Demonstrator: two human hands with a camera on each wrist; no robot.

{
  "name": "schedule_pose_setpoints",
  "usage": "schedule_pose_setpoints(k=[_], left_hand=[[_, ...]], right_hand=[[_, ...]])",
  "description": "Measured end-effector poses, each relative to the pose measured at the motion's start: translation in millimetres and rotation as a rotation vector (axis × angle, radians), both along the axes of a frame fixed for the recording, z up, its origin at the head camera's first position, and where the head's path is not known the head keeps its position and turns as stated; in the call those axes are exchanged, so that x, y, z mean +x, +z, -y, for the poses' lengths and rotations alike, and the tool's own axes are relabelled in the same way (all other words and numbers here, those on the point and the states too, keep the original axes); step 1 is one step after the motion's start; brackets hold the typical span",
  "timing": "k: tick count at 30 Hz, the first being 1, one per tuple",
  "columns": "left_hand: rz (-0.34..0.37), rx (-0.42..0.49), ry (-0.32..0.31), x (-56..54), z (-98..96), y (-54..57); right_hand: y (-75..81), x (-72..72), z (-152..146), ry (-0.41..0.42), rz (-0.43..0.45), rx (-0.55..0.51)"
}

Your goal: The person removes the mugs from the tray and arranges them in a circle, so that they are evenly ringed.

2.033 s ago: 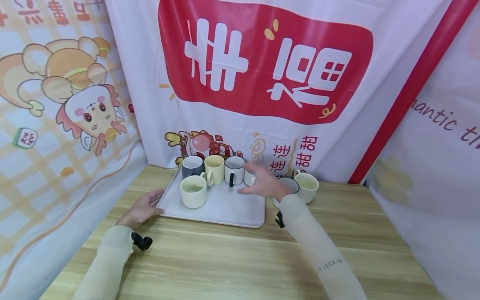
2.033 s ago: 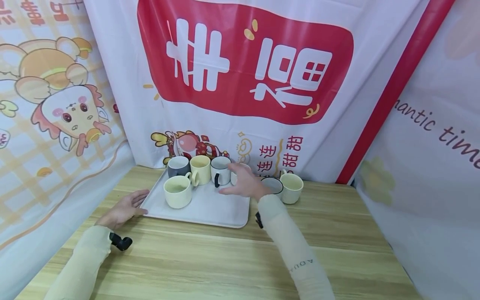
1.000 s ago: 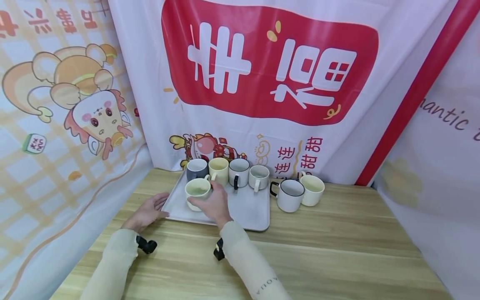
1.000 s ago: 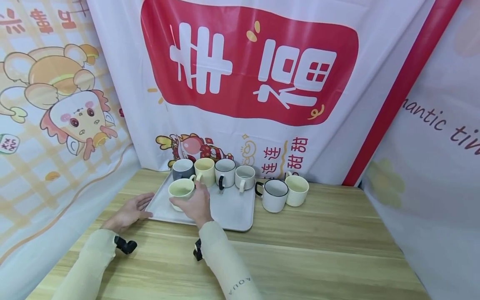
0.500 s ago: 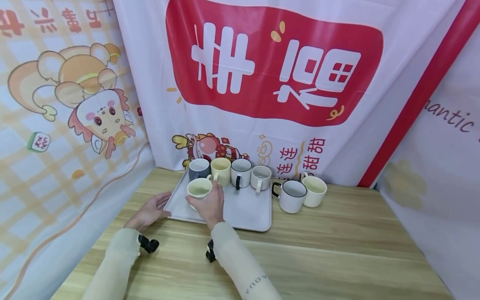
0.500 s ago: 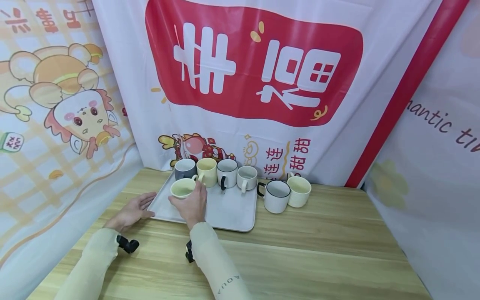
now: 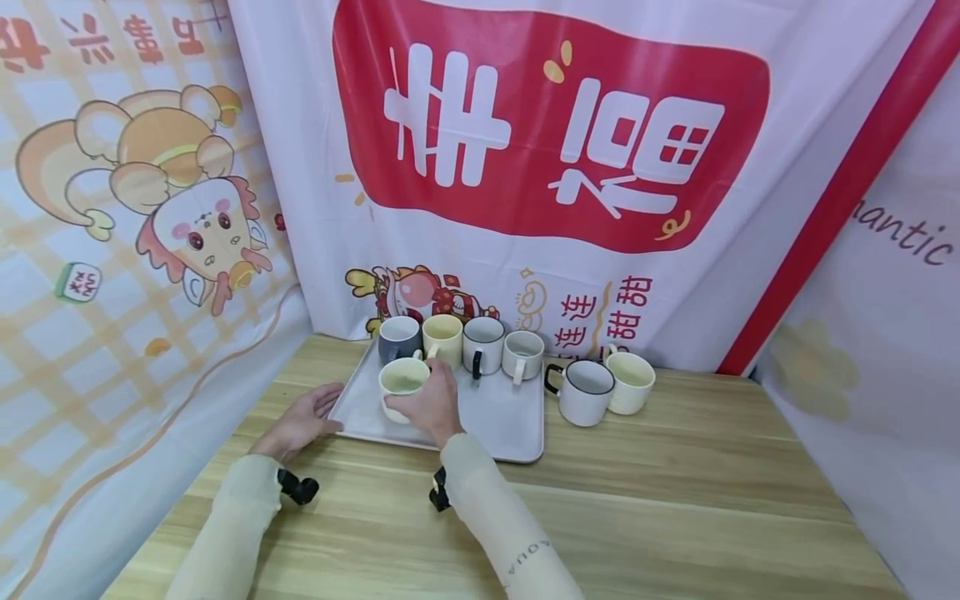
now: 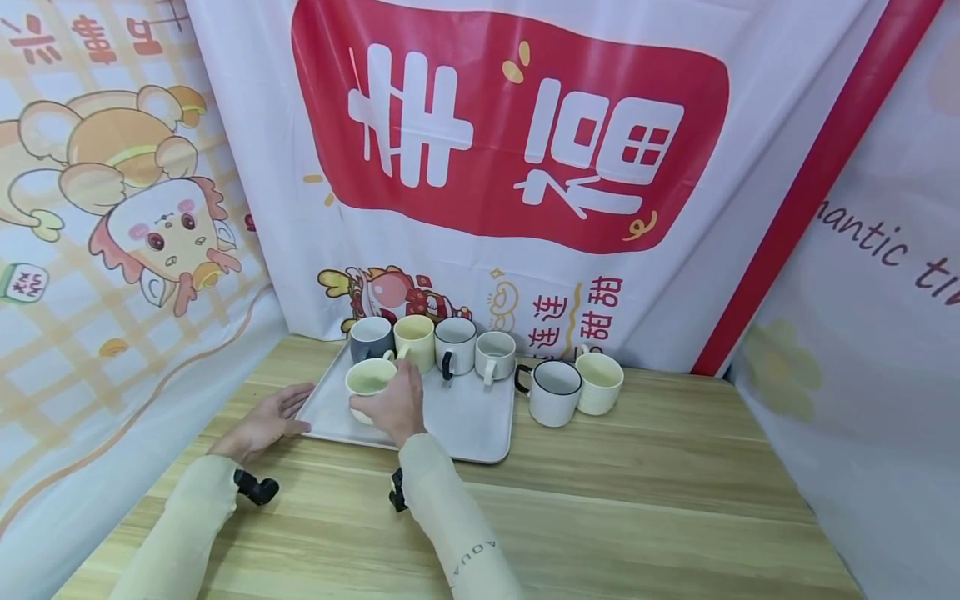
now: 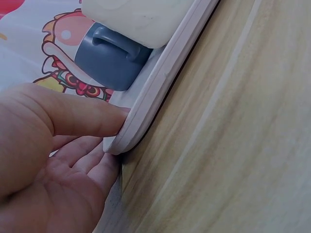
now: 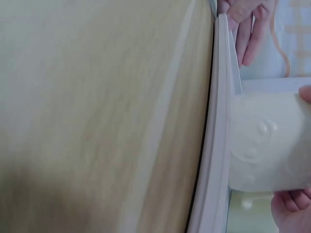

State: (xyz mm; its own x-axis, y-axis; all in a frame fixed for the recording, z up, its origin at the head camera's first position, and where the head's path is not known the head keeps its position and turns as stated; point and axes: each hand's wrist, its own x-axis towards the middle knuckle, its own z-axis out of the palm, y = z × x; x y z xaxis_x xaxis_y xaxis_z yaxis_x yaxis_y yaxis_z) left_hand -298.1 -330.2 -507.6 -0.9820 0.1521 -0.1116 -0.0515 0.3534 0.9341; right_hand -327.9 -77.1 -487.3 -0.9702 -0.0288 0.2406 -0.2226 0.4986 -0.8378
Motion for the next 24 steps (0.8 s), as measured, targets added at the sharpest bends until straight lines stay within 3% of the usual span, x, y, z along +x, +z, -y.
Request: schedule_pose_setpoints(k=[5,13,24], left_hand=[[0.019,-0.005,0.0,1.1,-0.8,1.1],[-0.001,-0.011,-0.013,0.3,1.9,2.8],[0.003,-0.028,-0.021,3.0,0.6,5.3]], right_hand=[[4.3,-3.2,-26.9,0.126,-0.016,0.019],[19.7,-6.7,-74.9,0.411,-0.117,0.179],[36.0,10.0,-127.7,0.501,-0.155,0.189]])
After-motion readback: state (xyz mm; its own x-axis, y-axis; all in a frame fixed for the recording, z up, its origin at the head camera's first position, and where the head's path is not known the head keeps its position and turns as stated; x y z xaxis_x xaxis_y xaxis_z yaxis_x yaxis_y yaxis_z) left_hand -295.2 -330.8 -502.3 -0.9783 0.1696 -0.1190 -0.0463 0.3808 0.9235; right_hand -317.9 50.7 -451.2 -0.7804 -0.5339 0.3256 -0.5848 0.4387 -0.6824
